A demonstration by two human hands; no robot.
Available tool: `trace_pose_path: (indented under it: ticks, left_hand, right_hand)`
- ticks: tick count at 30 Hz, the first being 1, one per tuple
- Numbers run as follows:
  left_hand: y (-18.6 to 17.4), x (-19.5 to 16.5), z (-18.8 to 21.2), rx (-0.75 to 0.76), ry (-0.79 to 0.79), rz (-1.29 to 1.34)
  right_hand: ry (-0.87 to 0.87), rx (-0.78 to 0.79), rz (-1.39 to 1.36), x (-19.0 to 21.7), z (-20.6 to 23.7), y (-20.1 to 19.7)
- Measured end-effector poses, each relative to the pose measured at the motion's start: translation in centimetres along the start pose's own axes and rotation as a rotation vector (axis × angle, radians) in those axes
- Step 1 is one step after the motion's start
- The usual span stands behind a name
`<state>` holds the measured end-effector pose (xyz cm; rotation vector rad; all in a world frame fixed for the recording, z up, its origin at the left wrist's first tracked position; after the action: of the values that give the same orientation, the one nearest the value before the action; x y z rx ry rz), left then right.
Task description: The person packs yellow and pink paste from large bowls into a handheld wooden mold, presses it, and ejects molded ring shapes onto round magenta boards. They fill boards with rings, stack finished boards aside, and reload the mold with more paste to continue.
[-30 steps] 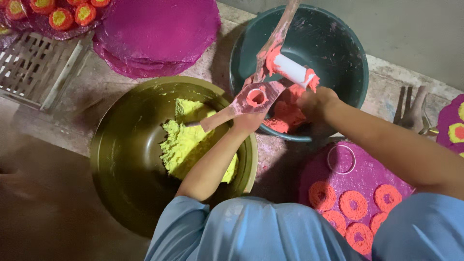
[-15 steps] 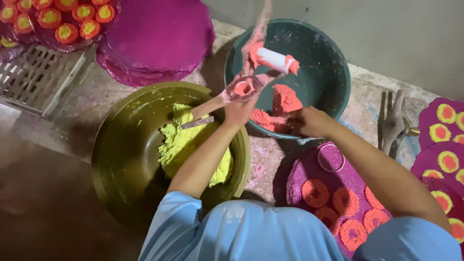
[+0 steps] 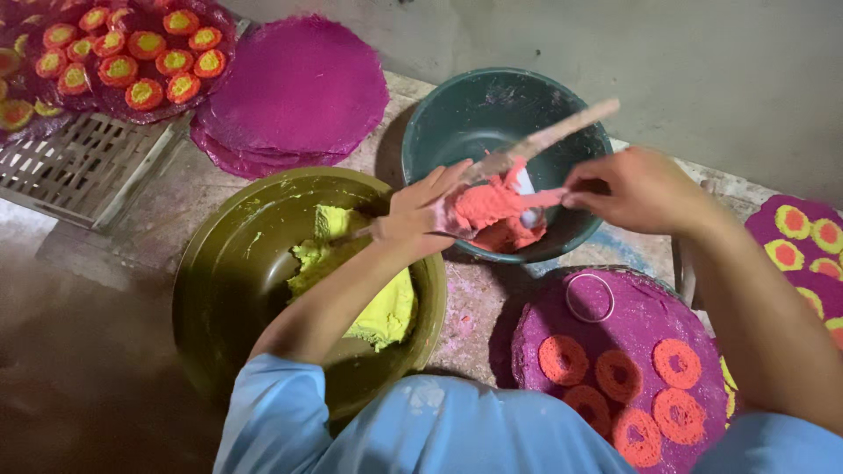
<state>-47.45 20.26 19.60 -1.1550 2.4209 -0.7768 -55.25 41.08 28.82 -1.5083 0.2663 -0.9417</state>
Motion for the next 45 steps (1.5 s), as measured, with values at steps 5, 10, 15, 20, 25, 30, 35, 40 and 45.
trace_pose_path:
  ticks: [5, 10, 15, 20, 25, 30, 35, 40, 45]
  left_hand:
    - [4.9, 0.1, 0.5, 0.324, -0.257, -0.032]
    - [5.2, -1.3, 4.3, 0.400, -0.530, 0.511]
    - [2.3, 2.1, 2.6, 0.515, -0.379, 0.032]
    - [2.7, -0.3, 0.7, 0.304, -0.273, 0.134]
    - [5.0, 1.2, 2.1, 0.310, -0.468, 0.461]
    - [3.4, 4.4, 2.7, 0.303, -0.528, 0.346]
    - [4.9, 1.4, 0.8, 0.299, -0.563, 0.930]
    - [6.0, -0.2, 1.4, 0.539, -0.569, 0.662]
    - [3.5, 2.6, 2.1, 0.474, -0.438, 0.123]
  right_hand:
    - [-0.156, -0.015, 0.559, 8.4, -1.2, 6.4]
    - [-0.368, -0.051, 0.500, 10.1, 1.6, 7.8]
    - [-0.096, -0.105, 0.522, 10.2, 4.2, -0.1]
    - [-0.246, -0.084, 0.592, 13.6, 0.6, 3.9]
    - [-0.202, -0.048, 0.557, 10.1, 0.7, 6.2]
    - [-0.121, -0.217, 0.617, 8.6, 4.1, -0.5]
    - [-0.355, -0.219, 0.630, 11.9, 2.6, -0.6]
    - [-0.375, -0.047, 0.699, 13.6, 0.5, 4.8]
    - [-0.170, -0.107, 0.627, 11.0, 3.9, -0.1]
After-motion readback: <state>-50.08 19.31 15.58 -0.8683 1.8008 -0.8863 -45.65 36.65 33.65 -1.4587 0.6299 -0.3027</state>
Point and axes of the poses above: each hand's wrist, its own z-axis away from the middle knuckle, its own y-axis out of the palm, x = y × z, the point moved 8 cm from there along -z, towards the middle knuckle, and after that the axes turned 11 degrees about -z, right-handed, at the moved point
